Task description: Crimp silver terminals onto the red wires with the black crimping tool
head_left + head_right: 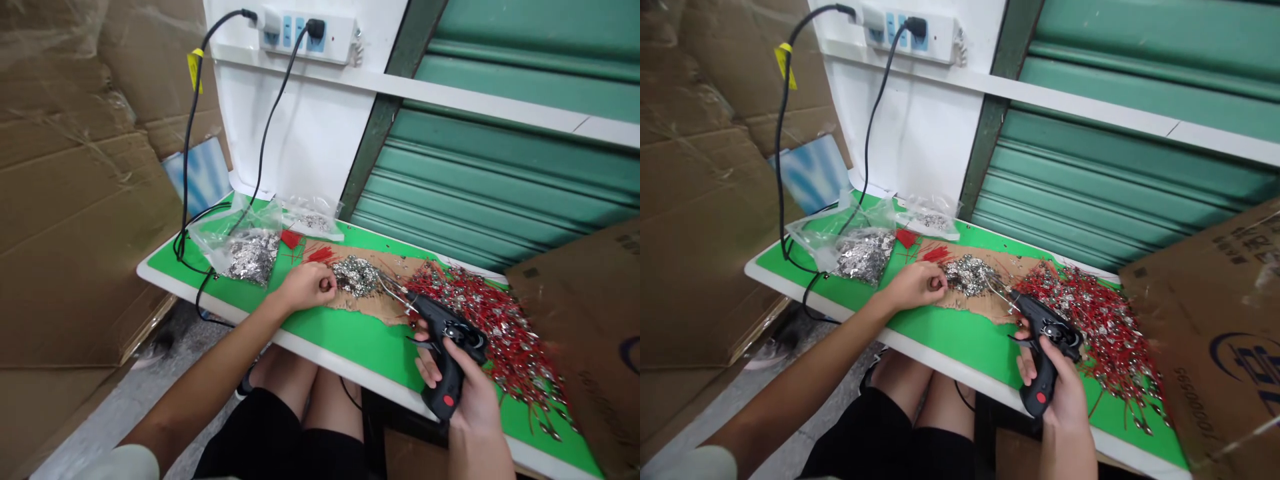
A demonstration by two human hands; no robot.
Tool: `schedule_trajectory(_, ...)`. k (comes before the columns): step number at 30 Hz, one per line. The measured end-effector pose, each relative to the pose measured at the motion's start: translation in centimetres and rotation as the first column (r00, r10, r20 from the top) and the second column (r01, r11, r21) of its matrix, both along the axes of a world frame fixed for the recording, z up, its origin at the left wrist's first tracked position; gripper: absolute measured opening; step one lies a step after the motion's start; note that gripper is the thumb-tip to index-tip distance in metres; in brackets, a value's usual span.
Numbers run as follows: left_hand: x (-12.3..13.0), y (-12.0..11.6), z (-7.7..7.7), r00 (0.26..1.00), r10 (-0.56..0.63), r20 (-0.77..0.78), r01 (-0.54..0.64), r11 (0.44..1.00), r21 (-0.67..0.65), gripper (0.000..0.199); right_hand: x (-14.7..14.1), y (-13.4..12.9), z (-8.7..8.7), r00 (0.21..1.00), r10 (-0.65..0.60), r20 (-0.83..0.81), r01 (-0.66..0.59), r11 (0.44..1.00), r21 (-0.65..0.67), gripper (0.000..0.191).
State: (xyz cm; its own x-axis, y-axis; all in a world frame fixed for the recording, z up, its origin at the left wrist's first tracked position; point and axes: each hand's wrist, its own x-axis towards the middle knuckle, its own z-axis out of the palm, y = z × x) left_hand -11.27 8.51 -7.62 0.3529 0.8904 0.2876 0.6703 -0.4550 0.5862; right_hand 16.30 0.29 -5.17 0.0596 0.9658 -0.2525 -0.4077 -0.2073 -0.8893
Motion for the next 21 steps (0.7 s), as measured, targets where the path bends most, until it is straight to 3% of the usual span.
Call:
schedule_trajectory(13,0.22,-0.45,0.74,0.999,0.009,-0.038,-0.011,0.999,-0.038,0.008,-0.63,0.16,-0.75,0.942,0.234,0.239,-0.180,0.957,-0.228,0.041)
schedule_trajectory(21,0.04,-0.24,0.46,1.000,-0.005,-0.026,0.004,0.999,-0.047,0.008,-1.13,0.21,0.04,0.929,0.235,0.286,-0.158,0.950,-0.268,0.045)
